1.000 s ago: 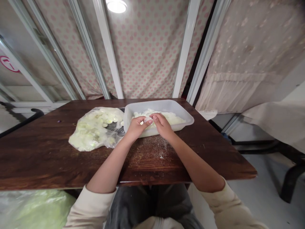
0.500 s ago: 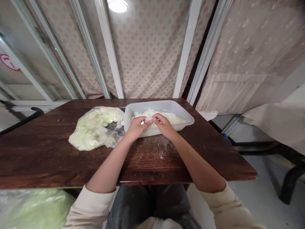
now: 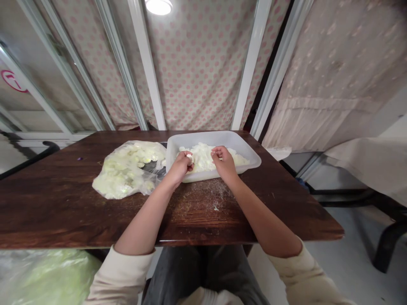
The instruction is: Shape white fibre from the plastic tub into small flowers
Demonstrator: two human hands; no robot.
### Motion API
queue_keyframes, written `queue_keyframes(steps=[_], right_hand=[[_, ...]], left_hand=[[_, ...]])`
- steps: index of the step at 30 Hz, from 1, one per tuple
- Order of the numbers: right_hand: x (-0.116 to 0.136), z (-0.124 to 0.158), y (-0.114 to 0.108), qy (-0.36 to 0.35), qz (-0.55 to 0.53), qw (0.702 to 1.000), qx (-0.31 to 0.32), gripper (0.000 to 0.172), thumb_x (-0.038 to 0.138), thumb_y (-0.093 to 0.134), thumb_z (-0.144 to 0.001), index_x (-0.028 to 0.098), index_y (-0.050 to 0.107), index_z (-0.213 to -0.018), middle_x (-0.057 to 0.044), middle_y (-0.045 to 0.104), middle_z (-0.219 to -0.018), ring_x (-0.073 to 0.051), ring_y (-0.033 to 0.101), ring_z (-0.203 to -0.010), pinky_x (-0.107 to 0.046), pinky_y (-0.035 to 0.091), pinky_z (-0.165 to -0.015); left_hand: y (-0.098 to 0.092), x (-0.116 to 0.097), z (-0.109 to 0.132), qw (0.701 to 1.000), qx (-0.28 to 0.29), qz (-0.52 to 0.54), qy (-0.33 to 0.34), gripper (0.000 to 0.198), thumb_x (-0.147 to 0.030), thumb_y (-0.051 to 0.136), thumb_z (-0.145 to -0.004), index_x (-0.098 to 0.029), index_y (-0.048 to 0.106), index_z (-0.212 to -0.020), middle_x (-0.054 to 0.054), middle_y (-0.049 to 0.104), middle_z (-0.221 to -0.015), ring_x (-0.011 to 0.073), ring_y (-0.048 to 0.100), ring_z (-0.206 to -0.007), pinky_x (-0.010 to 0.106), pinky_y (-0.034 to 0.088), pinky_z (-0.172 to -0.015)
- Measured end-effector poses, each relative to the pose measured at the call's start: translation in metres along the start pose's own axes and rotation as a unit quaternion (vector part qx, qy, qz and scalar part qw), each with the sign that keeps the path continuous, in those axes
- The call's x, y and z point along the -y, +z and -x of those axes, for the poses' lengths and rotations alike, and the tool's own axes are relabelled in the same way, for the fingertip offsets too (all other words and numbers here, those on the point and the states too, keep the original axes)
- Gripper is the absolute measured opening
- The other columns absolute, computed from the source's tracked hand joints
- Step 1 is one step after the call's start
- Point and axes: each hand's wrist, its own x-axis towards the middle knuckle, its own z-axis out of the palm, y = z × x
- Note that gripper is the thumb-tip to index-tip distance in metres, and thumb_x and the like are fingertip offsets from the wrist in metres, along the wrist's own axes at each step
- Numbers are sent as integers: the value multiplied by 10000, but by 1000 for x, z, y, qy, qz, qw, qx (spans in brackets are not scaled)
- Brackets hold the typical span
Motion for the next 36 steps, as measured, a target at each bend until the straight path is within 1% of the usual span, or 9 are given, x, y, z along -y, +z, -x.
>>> queue_keyframes(steps=[3,8,14,17,21,25,30,33,36], right_hand=[[1,0,0,4,-7,1000,3,148,338,481,-760,204,483,-823,-20,523,-788,-149,497,-741,-299,444,-660],[0,-1,1,-7,-7,1000,9,142,329,477,-765,213,457,-843,-3,499,-743,-141,492,-710,-287,435,-642],[2,1,1,-18,-5,1000,17,136,324,481,-771,219,450,-852,4,493,-724,-141,498,-702,-282,419,-635],[8,5,1,-49,4,996,70,150,333,504,-766,215,488,-858,-3,527,-765,-144,515,-749,-278,409,-666],[13,9,3,-84,22,980,177,176,351,514,-774,216,557,-877,-11,583,-871,-151,535,-815,-275,391,-684],[17,7,-2,-67,-11,979,192,145,341,533,-761,199,548,-782,-2,574,-786,-143,523,-753,-264,376,-648],[19,3,-10,-67,-82,963,246,166,350,565,-745,187,532,-748,4,539,-748,-122,494,-694,-258,381,-652],[15,1,-10,-60,-110,965,229,194,375,581,-738,187,533,-743,4,535,-734,-123,492,-694,-262,387,-666],[11,0,-8,-53,-129,968,206,209,388,589,-737,187,533,-742,7,528,-716,-118,480,-667,-256,379,-643]], left_hand=[[0,0,1,999,-4,10,40,210,-106,496,-623,-172,456,-819,-45,471,-604,65,471,-528,193,374,-524],[1,-3,7,997,4,-1,75,276,-226,632,-643,-135,544,-888,-20,544,-693,70,514,-602,230,432,-621],[1,0,10,992,32,-73,95,297,-248,723,-571,-137,602,-818,-53,465,-556,57,424,-512,211,352,-518],[1,0,10,988,57,-89,111,283,-228,724,-563,-148,599,-804,-73,392,-525,40,345,-472,194,289,-468],[0,2,7,987,76,-70,126,421,-188,745,-518,-169,538,-885,-90,411,-528,39,365,-480,180,322,-495],[-2,4,5,987,90,-69,116,481,-178,760,-490,-179,501,-894,-101,423,-519,38,382,-471,175,338,-504],[-1,5,7,982,94,-90,135,454,-212,770,-494,-168,540,-883,-88,431,-540,41,402,-493,183,342,-513],[2,1,10,981,85,-102,142,421,-277,745,-556,-158,581,-924,-64,460,-574,52,422,-518,195,345,-523],[3,-3,13,981,92,-122,120,352,-371,670,-652,-150,599,-917,-15,543,-640,81,475,-573,215,355,-545]])
